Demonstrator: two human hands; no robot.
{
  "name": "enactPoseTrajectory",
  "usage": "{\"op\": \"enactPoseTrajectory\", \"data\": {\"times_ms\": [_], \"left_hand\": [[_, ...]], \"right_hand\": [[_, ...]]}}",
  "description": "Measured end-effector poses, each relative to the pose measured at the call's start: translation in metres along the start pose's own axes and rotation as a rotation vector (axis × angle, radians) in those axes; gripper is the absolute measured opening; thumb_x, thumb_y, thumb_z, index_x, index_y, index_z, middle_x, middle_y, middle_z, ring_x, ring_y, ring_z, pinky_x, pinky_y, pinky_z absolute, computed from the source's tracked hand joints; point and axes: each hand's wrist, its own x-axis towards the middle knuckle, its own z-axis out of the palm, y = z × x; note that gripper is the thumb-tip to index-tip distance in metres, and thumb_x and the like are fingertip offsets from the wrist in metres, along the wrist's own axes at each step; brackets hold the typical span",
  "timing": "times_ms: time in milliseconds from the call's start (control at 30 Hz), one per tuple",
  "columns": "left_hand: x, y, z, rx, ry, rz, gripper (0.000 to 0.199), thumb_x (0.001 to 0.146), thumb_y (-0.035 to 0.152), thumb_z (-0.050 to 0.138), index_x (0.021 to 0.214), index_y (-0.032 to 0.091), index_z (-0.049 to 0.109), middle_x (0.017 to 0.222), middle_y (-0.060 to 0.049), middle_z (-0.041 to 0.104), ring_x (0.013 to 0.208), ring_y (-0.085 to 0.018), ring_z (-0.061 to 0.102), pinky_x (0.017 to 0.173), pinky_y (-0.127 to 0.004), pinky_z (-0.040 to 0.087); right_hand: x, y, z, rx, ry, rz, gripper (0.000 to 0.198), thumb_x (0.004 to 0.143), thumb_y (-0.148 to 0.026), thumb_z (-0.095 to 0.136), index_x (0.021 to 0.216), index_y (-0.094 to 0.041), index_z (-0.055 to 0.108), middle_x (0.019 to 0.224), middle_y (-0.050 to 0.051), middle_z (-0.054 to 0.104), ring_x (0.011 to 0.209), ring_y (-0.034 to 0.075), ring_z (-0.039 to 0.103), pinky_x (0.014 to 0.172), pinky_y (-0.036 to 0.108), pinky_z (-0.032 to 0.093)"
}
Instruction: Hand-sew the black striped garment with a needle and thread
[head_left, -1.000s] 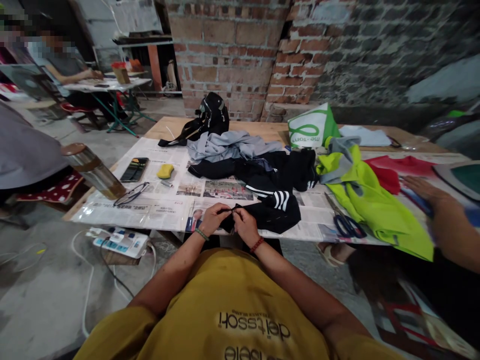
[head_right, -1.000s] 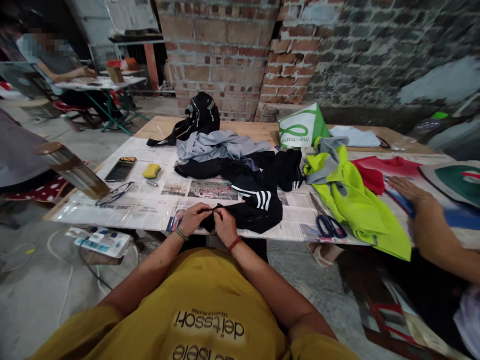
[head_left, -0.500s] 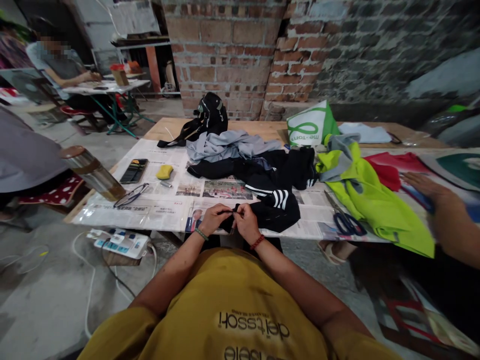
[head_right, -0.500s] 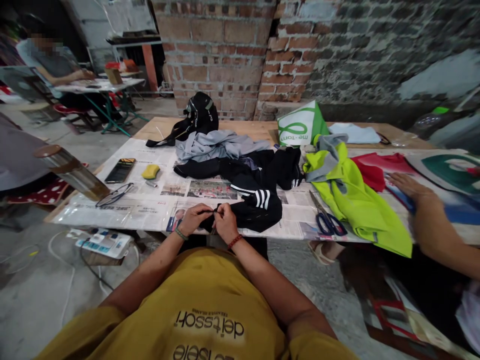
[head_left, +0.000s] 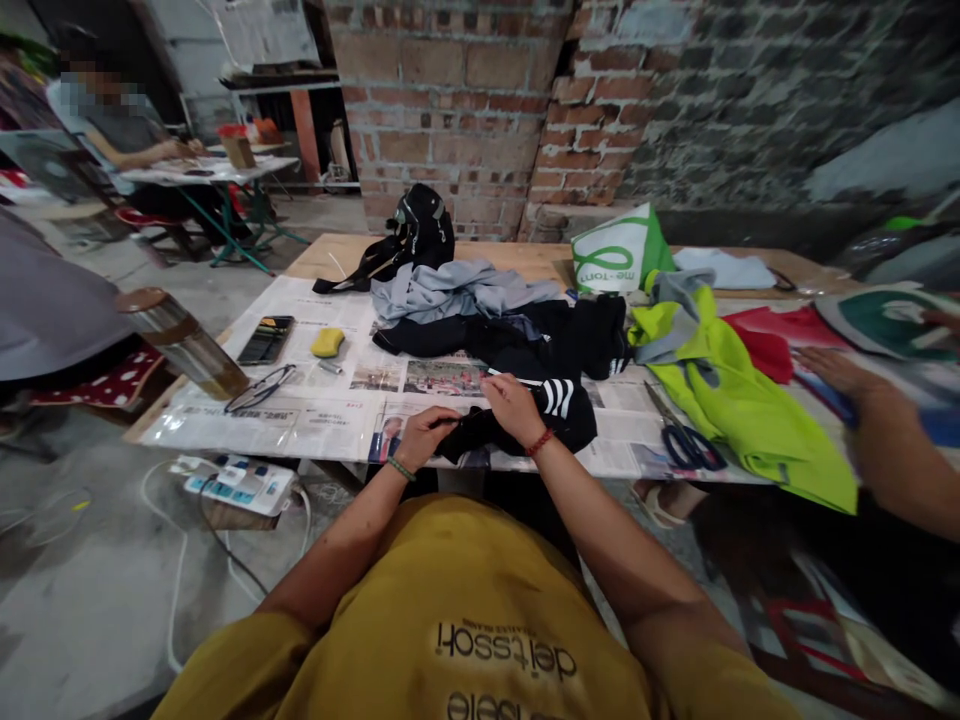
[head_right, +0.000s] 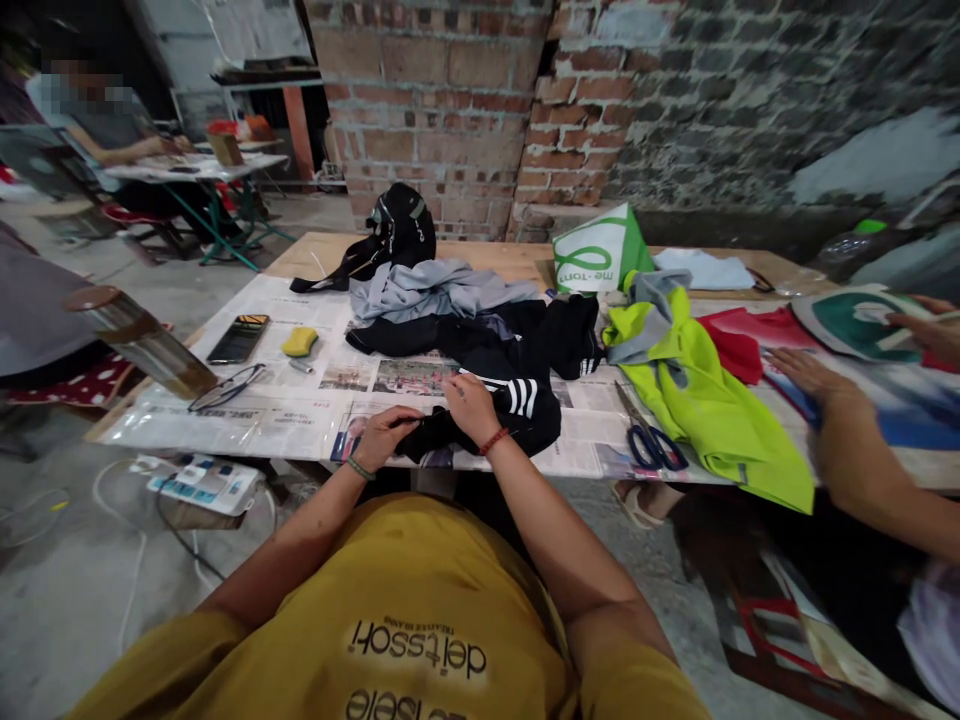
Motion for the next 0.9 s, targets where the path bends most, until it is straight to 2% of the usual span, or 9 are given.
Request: {"op": "enactPoseTrajectory", "data": {"times_ms": [100,167,267,367,567,767,900], "left_hand": [[0.0,0.001,-0.001,-0.005,-0.014,0.038,0.014,0.072,0.022,0.06,0.083,0.017,0.069,0.087,-0.004,0.069,0.085,-0.016,0.061,0.083,-0.03,0.047],[0.0,0.001,-0.001,0.002,-0.011,0.06,0.013,0.072,0.021,0.06,0.081,0.017,0.069,0.086,-0.004,0.068,0.083,-0.015,0.061,0.082,-0.03,0.047],[0.001,0.0,-0.001,0.009,-0.004,0.113,0.011,0.073,0.022,0.06,0.079,0.017,0.068,0.083,-0.004,0.066,0.081,-0.015,0.059,0.08,-0.029,0.046],[0.002,-0.001,0.0,-0.007,0.006,0.14,0.01,0.072,0.022,0.061,0.078,0.017,0.067,0.082,-0.004,0.064,0.08,-0.014,0.058,0.078,-0.028,0.045],[0.003,0.001,0.002,-0.072,-0.009,-0.049,0.021,0.071,0.027,0.062,0.088,0.015,0.064,0.08,-0.002,0.063,0.073,-0.013,0.056,0.07,-0.025,0.044],[0.003,0.006,0.0,0.002,-0.032,-0.085,0.018,0.073,0.032,0.058,0.079,0.015,0.062,0.07,0.001,0.058,0.065,-0.011,0.048,0.062,-0.022,0.039],[0.002,0.008,-0.002,-0.017,-0.052,-0.115,0.021,0.072,0.035,0.058,0.073,0.014,0.058,0.061,0.004,0.05,0.057,-0.009,0.041,0.055,-0.021,0.034]], "right_hand": [[0.008,0.007,0.015,0.051,-0.267,0.082,0.031,0.081,-0.034,0.047,0.061,-0.019,0.065,0.073,0.005,0.067,0.074,0.018,0.059,0.07,0.03,0.043],[0.005,0.009,0.022,0.122,-0.322,0.078,0.029,0.078,-0.036,0.05,0.062,-0.019,0.067,0.073,0.004,0.068,0.073,0.017,0.06,0.069,0.029,0.043],[-0.003,0.008,0.026,0.217,-0.332,0.096,0.019,0.071,-0.034,0.056,0.067,-0.019,0.068,0.071,0.001,0.067,0.07,0.015,0.058,0.068,0.027,0.043],[-0.008,0.006,0.027,0.282,-0.306,0.156,0.017,0.068,-0.033,0.058,0.067,-0.018,0.065,0.064,-0.002,0.063,0.064,0.012,0.054,0.065,0.024,0.041],[-0.01,0.006,0.035,0.418,-0.139,0.256,0.015,0.066,-0.032,0.057,0.069,-0.017,0.056,0.063,-0.004,0.055,0.06,0.009,0.048,0.06,0.022,0.037],[-0.009,0.007,0.044,0.593,-0.056,0.344,0.012,0.06,-0.026,0.061,0.063,-0.018,0.053,0.057,-0.004,0.055,0.057,0.01,0.05,0.059,0.023,0.038],[-0.002,0.013,0.048,0.728,-0.005,0.411,0.017,0.056,-0.025,0.065,0.059,-0.018,0.05,0.052,-0.004,0.056,0.054,0.01,0.051,0.059,0.024,0.04]]}}
